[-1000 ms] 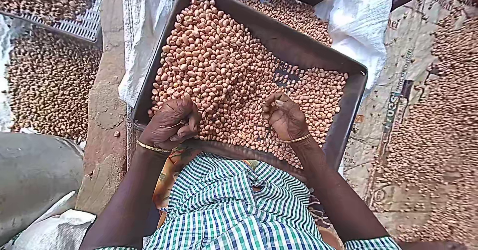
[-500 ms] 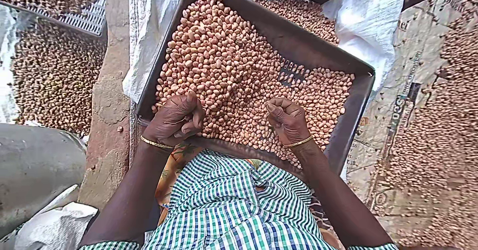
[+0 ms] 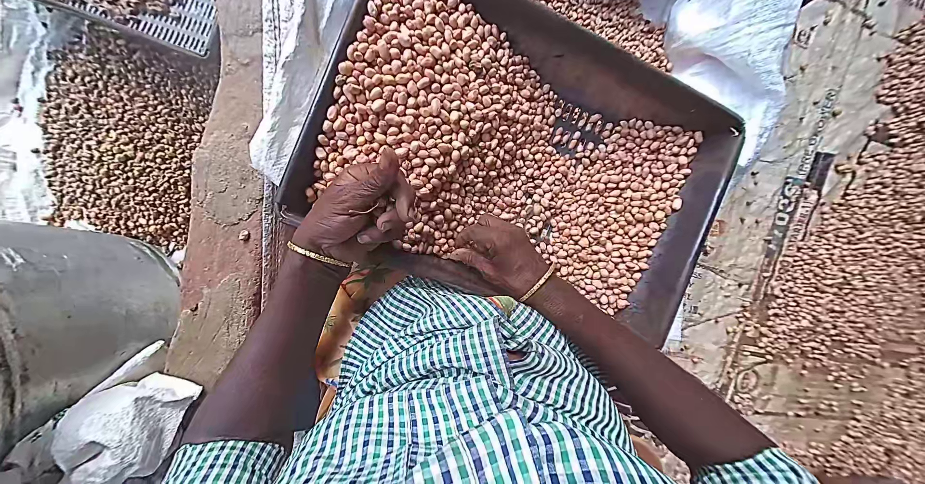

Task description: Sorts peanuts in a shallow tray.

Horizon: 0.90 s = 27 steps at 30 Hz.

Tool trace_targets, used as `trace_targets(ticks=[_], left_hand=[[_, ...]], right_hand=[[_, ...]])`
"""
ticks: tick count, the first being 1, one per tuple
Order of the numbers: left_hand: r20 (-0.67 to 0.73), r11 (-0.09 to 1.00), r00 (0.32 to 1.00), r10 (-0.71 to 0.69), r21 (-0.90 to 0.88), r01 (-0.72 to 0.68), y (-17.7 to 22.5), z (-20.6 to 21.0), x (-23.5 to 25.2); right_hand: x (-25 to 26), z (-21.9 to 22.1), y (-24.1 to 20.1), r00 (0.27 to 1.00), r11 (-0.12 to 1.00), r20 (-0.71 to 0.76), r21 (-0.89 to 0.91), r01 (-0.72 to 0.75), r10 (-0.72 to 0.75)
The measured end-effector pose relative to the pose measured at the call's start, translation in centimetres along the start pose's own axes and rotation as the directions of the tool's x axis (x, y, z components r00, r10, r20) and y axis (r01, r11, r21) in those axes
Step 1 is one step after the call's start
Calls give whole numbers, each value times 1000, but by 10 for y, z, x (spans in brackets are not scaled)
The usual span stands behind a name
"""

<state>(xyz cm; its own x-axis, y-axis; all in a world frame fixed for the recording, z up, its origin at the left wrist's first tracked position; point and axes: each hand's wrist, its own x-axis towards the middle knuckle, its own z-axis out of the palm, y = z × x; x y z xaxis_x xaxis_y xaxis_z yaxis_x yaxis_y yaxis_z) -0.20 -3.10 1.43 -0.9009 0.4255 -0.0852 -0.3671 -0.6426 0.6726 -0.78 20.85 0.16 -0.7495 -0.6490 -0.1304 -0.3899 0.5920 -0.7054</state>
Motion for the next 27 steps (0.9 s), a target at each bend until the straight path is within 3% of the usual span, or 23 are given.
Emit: trace_targets(ticks=[2, 4, 6, 10, 15, 23, 27], left_hand=[[24, 999, 999, 24, -42, -23, 0, -2, -1], [42, 998, 999, 28, -61, -25, 0, -3, -1], [39, 998, 999, 29, -56, -27, 1, -3, -2], [11, 999, 1000, 15, -31, -15, 1, -1, 1], [9, 999, 1000, 26, -23, -26, 0, -2, -1], [-3, 998, 1000, 29, -49, -29, 0, -2, -1], [-18, 999, 999, 34, -38, -34, 1, 0, -1]], right_hand=[[2, 1, 2, 998, 996, -62, 95, -6, 11], [-1, -11, 0, 981, 932, -36, 319, -169, 191], [-6, -19, 3, 971, 896, -61, 402, -189, 232], [-10, -9, 3, 994, 993, -109, 118, 2, 11], [3, 10, 7, 985, 989, -100, -50, 139, -144], [-3, 4, 3, 996, 999, -77, -18, 39, -40], [-1, 7, 4, 985, 974, -56, -167, 152, -163]])
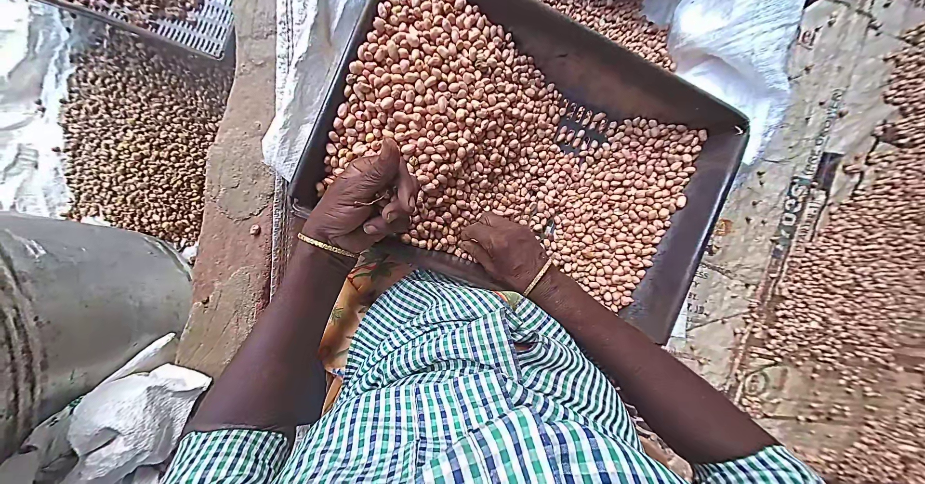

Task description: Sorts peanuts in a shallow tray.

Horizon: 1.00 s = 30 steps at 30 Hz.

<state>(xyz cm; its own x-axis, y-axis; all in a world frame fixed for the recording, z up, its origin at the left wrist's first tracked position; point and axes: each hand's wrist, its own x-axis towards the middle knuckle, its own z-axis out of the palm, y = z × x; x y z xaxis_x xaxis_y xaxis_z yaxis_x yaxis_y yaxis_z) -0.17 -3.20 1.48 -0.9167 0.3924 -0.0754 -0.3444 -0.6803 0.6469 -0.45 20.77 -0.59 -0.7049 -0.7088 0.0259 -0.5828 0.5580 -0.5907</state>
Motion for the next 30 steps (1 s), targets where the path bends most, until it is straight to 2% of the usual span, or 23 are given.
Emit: trace_targets(ticks=[2, 6, 12, 18, 21, 22, 23, 25, 26, 28, 30], left_hand=[[8, 1000, 1000, 6, -7, -6, 0, -1, 1], [42, 1000, 999, 15, -15, -15, -1, -4, -1], [58, 1000, 998, 18, -21, -17, -2, -5, 0], [44, 1000, 999, 19, -3, -19, -2, -5, -1], [18, 1000, 999, 29, 2, -29, -3, -5, -1], [9, 999, 999, 34, -2, -34, -3, -4, -2], [0, 999, 999, 42, -4, -42, -3, -3, -3], [5, 999, 999, 46, -17, -46, -3, -2, -3], [21, 999, 999, 41, -28, -40, -2, -3, -1], [31, 1000, 999, -13, -26, 14, -2, -2, 0], [-53, 984, 984, -169, 54, 172, 0, 7, 3]], right_hand=[[-1, 0, 2, 996, 996, -22, -32, 80, -81], [-2, -1, 3, 995, 995, -1, 27, 96, -96], [3, 0, 0, 994, 994, 56, -48, 99, -96], [18, -14, -17, 954, 996, 299, -89, 27, 1], [29, -21, -26, 883, 987, 451, -141, -77, 133], [30, -20, -26, 873, 985, 460, -133, -114, 163], [29, -19, -21, 891, 986, 421, -78, -149, 168], [16, -17, -7, 976, 974, 153, 141, -176, 154], [12, -22, -3, 978, 937, 13, 284, -202, 207], [16, -40, -9, 934, 837, -171, 514, -187, 314], [32, -55, -29, 934, 841, -230, 529, -115, 273]])
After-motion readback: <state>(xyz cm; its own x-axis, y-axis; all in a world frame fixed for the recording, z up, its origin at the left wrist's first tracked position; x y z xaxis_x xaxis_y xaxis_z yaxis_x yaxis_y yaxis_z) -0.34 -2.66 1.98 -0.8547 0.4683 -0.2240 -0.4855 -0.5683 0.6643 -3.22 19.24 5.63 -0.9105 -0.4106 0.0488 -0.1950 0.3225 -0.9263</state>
